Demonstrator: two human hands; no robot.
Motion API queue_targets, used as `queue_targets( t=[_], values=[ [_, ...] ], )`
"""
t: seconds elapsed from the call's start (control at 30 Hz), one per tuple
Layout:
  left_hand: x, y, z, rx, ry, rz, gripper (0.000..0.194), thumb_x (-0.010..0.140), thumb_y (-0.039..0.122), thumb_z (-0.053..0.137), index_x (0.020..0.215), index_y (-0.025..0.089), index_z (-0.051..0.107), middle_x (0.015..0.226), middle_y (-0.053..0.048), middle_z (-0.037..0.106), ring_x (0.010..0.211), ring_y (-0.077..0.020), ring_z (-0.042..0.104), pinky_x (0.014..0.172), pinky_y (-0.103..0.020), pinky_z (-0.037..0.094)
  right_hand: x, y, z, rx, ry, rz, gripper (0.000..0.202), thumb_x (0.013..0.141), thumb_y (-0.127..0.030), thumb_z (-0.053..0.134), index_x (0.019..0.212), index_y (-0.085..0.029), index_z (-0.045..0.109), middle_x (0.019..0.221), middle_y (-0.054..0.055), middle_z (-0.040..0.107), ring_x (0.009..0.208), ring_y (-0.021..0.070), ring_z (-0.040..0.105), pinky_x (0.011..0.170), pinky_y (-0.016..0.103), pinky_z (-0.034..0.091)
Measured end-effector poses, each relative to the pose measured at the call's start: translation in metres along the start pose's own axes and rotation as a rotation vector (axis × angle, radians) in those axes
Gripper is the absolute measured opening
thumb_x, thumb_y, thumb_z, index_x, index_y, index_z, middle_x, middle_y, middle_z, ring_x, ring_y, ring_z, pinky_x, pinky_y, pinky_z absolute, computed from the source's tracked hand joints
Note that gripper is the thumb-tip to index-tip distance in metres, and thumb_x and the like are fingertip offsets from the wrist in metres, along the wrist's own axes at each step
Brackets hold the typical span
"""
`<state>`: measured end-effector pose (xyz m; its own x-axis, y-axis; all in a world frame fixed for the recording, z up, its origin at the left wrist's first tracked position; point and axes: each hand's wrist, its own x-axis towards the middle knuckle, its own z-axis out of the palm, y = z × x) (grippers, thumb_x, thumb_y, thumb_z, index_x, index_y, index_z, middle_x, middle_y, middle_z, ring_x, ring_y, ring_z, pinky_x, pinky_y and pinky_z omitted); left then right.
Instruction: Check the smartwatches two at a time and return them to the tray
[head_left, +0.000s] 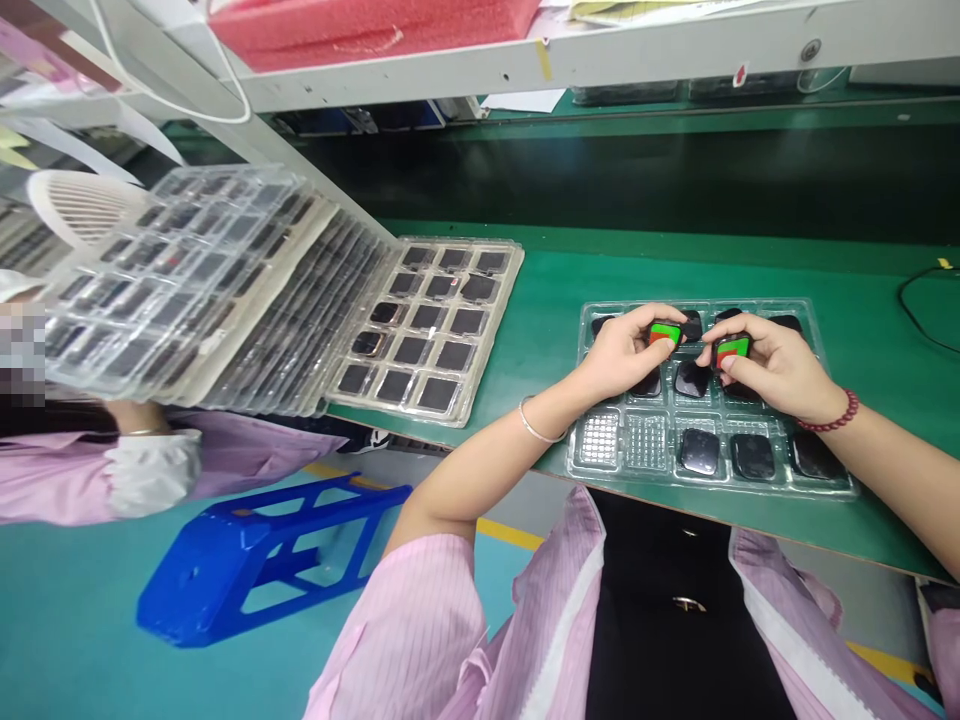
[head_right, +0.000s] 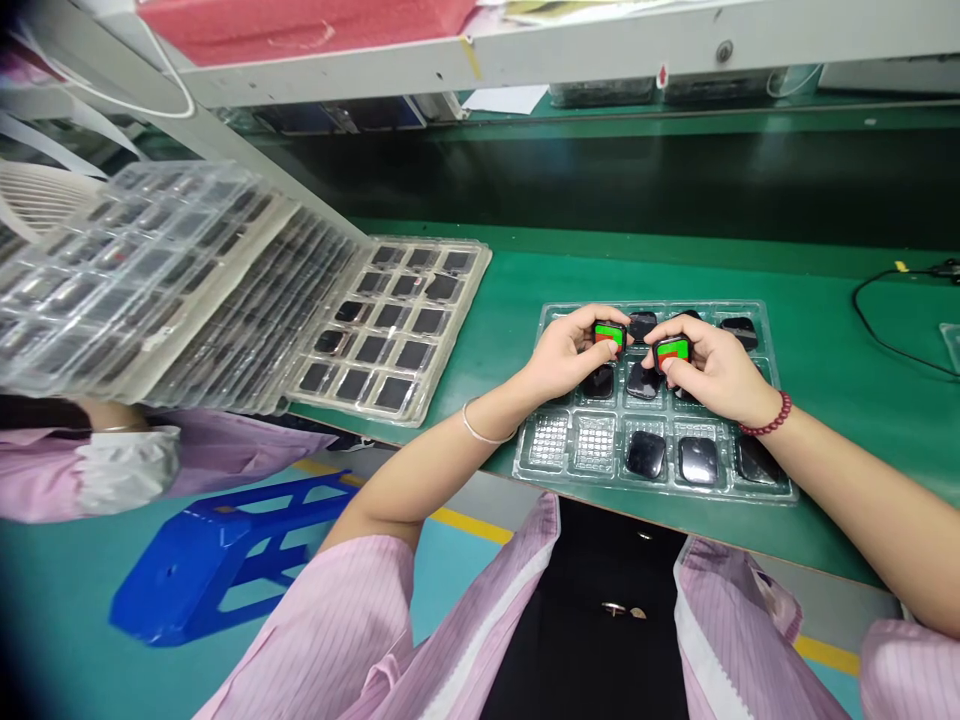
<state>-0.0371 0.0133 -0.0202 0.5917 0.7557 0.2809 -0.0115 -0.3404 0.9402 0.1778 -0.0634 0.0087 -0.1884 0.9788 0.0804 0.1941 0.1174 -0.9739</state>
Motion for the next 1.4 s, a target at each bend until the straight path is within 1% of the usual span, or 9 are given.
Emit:
queue_targets(
  t=[0.17, 0.43, 0.57, 0.67, 0.77, 0.83, 0.97, 1.2, 1.4],
  values=[
    [-0.001, 0.001, 0.000, 0.006, -0.012, 0.000, 0.032, 0.090, 0.035, 0.063, 0.115, 0.016, 0.064, 0.120, -0.010, 0.066, 0.084, -0.0135, 0.065, 0.075, -0.026, 0.056, 0.000, 0.000, 0.000, -0.009, -0.008, -0.012, 0.022, 0.085, -0.029, 0.073, 0.105, -0.023, 0.065, 0.091, 0.005, 0.073, 0.067, 0.0183, 0.064, 0.053, 0.028, 0.054],
    [-0.001, 0.001, 0.000, -0.054, -0.058, 0.016, 0.036, 0.095, 0.041, 0.059, 0.122, 0.017, 0.062, 0.130, -0.011, 0.063, 0.102, -0.0194, 0.067, 0.084, -0.031, 0.060, 0.000, 0.000, -0.001, -0.044, -0.003, -0.068, 0.018, 0.084, -0.027, 0.075, 0.098, -0.024, 0.065, 0.084, 0.004, 0.072, 0.075, 0.0218, 0.071, 0.065, 0.032, 0.058],
    [-0.002, 0.000, 0.000, -0.060, -0.072, 0.045, 0.034, 0.096, 0.037, 0.057, 0.123, 0.017, 0.062, 0.132, -0.011, 0.062, 0.104, -0.0197, 0.067, 0.084, -0.030, 0.060, -0.001, -0.001, -0.001, -0.064, 0.010, -0.074, 0.016, 0.084, -0.027, 0.075, 0.096, -0.024, 0.065, 0.082, 0.004, 0.072, 0.074, 0.0223, 0.071, 0.067, 0.033, 0.059],
    [-0.002, -0.002, 0.000, -0.042, -0.063, 0.032, 0.034, 0.094, 0.033, 0.059, 0.125, 0.019, 0.062, 0.132, -0.010, 0.063, 0.106, -0.0218, 0.067, 0.084, -0.031, 0.060, -0.001, 0.001, -0.002, -0.056, -0.007, -0.092, 0.016, 0.084, -0.025, 0.074, 0.097, -0.024, 0.065, 0.084, 0.003, 0.072, 0.076, 0.0217, 0.070, 0.068, 0.033, 0.059],
    [-0.002, -0.005, 0.000, -0.021, -0.039, 0.009, 0.042, 0.090, 0.028, 0.063, 0.131, 0.022, 0.059, 0.131, -0.009, 0.063, 0.108, -0.0241, 0.067, 0.088, -0.033, 0.059, 0.000, 0.004, -0.002, -0.010, -0.017, -0.111, 0.026, 0.083, -0.022, 0.075, 0.106, -0.025, 0.064, 0.093, 0.004, 0.072, 0.084, 0.0225, 0.070, 0.070, 0.032, 0.058],
    [-0.001, -0.007, 0.000, -0.040, -0.040, 0.016, 0.045, 0.089, 0.026, 0.063, 0.133, 0.022, 0.058, 0.134, -0.009, 0.061, 0.111, -0.0251, 0.067, 0.089, -0.034, 0.059, 0.001, 0.006, -0.001, 0.012, 0.004, -0.108, 0.031, 0.082, -0.021, 0.074, 0.110, -0.026, 0.062, 0.097, 0.005, 0.071, 0.086, 0.0229, 0.069, 0.067, 0.031, 0.058],
    [-0.002, -0.006, 0.001, -0.050, -0.051, 0.019, 0.043, 0.089, 0.026, 0.061, 0.132, 0.021, 0.059, 0.139, -0.009, 0.058, 0.112, -0.0251, 0.066, 0.089, -0.034, 0.059, 0.001, 0.009, 0.000, 0.009, 0.024, -0.089, 0.030, 0.084, -0.020, 0.071, 0.112, -0.026, 0.061, 0.097, 0.005, 0.071, 0.078, 0.0207, 0.067, 0.058, 0.029, 0.054],
    [-0.003, -0.002, 0.000, 0.011, -0.043, 0.001, 0.041, 0.089, 0.029, 0.062, 0.129, 0.021, 0.060, 0.132, -0.009, 0.063, 0.103, -0.0231, 0.068, 0.084, -0.033, 0.058, 0.000, 0.009, 0.000, -0.001, 0.021, -0.080, 0.032, 0.084, -0.020, 0.070, 0.113, -0.026, 0.061, 0.098, 0.006, 0.070, 0.080, 0.0222, 0.067, 0.059, 0.030, 0.054],
    [-0.001, 0.001, -0.001, 0.028, -0.020, -0.015, 0.040, 0.089, 0.030, 0.063, 0.128, 0.020, 0.059, 0.123, -0.009, 0.066, 0.100, -0.0228, 0.068, 0.081, -0.032, 0.057, 0.001, 0.010, -0.001, -0.002, 0.007, -0.082, 0.031, 0.084, -0.018, 0.068, 0.114, -0.026, 0.061, 0.096, 0.005, 0.070, 0.069, 0.0185, 0.063, 0.056, 0.029, 0.054]
  ],
)
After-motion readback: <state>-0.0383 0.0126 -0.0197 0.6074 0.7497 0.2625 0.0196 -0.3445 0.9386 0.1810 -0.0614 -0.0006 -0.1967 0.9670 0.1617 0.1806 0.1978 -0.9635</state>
